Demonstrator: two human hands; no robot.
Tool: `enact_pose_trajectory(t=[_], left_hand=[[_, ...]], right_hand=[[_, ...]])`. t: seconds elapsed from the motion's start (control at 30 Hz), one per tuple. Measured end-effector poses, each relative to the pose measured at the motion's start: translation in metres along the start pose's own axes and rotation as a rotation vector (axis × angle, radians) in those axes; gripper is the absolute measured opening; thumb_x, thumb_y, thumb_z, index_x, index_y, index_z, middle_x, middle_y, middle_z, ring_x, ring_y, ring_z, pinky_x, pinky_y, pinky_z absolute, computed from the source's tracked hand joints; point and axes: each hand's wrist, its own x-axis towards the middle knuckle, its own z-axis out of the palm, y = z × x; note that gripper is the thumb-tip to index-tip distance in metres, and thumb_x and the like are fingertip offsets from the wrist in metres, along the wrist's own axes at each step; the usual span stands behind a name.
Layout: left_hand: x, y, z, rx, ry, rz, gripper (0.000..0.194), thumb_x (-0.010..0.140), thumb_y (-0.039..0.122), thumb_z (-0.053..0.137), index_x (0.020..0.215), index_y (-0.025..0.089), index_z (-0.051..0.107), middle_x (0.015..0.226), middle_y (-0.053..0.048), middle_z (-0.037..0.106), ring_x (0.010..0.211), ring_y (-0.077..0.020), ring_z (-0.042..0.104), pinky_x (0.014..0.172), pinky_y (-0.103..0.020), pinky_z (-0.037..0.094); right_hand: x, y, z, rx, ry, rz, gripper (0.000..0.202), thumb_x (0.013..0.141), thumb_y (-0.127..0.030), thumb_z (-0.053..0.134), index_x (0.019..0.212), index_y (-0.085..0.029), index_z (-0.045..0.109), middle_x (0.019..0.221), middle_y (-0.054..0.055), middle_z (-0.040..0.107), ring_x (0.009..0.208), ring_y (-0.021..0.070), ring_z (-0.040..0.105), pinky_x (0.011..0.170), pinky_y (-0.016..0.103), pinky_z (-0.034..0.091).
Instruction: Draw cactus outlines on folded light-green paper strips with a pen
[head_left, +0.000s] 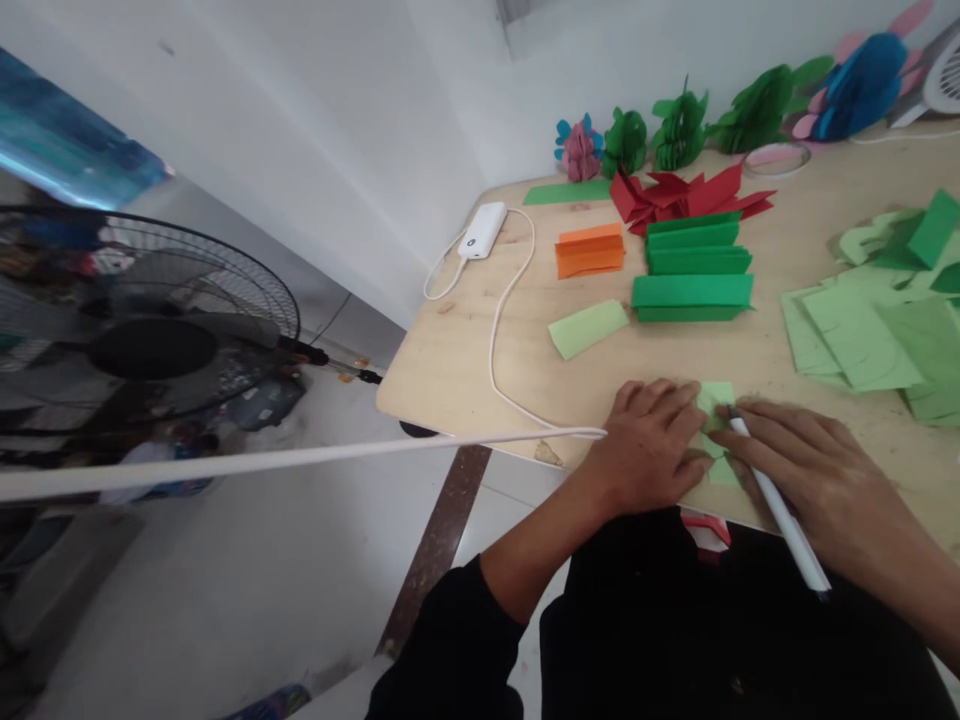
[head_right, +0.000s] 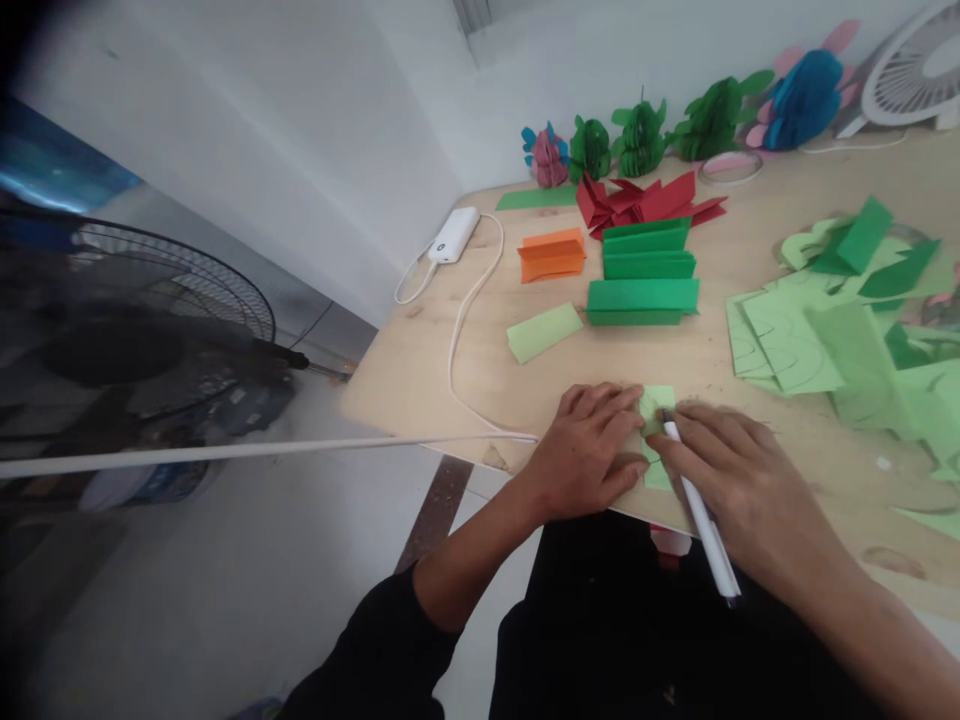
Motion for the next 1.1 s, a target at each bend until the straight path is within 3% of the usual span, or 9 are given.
enact_pose_trajectory(t=[0.2,0.5,0.73,1.1], left_hand=[[-0.001,-0.003,0.0,-0.038,0.038,0.001,0.039,0.103,0.042,0.049,0.126,0.015,0.066,0.152,-0.013,0.061,0.146,-0.0296,0.047,0.12,-0.048,0.04],[-0.011,-0.005,0.002,-0.107,0.215,-0.065,0.032,0.105,0.034,0.046,0.113,0.015,0.07,0.138,-0.011,0.071,0.133,-0.028,0.058,0.115,-0.045,0.046],[-0.008,-0.008,0.0,-0.087,0.108,-0.024,0.031,0.105,0.033,0.048,0.119,0.015,0.069,0.142,-0.01,0.069,0.134,-0.0265,0.058,0.114,-0.044,0.046],[-0.005,-0.008,0.002,-0.011,0.1,0.057,0.033,0.106,0.034,0.045,0.115,0.015,0.071,0.139,-0.007,0.071,0.13,-0.0276,0.058,0.111,-0.045,0.045]], right_hand=[[0.001,0.001,-0.001,-0.022,0.008,-0.04,0.035,0.098,-0.025,0.048,0.129,-0.023,0.065,0.119,0.01,0.077,0.119,0.0291,0.067,0.09,0.044,0.048],[0.0,0.004,0.001,-0.053,0.012,-0.083,0.033,0.1,-0.024,0.043,0.125,-0.02,0.064,0.121,0.013,0.075,0.119,0.0305,0.065,0.09,0.045,0.047],[0.001,0.001,0.001,0.001,0.026,-0.047,0.033,0.099,-0.022,0.044,0.125,-0.023,0.065,0.119,0.011,0.077,0.118,0.0299,0.067,0.092,0.045,0.046],[0.003,0.0,0.001,-0.009,0.05,-0.06,0.03,0.099,-0.023,0.048,0.12,-0.018,0.069,0.117,0.013,0.076,0.118,0.0294,0.065,0.092,0.042,0.045]])
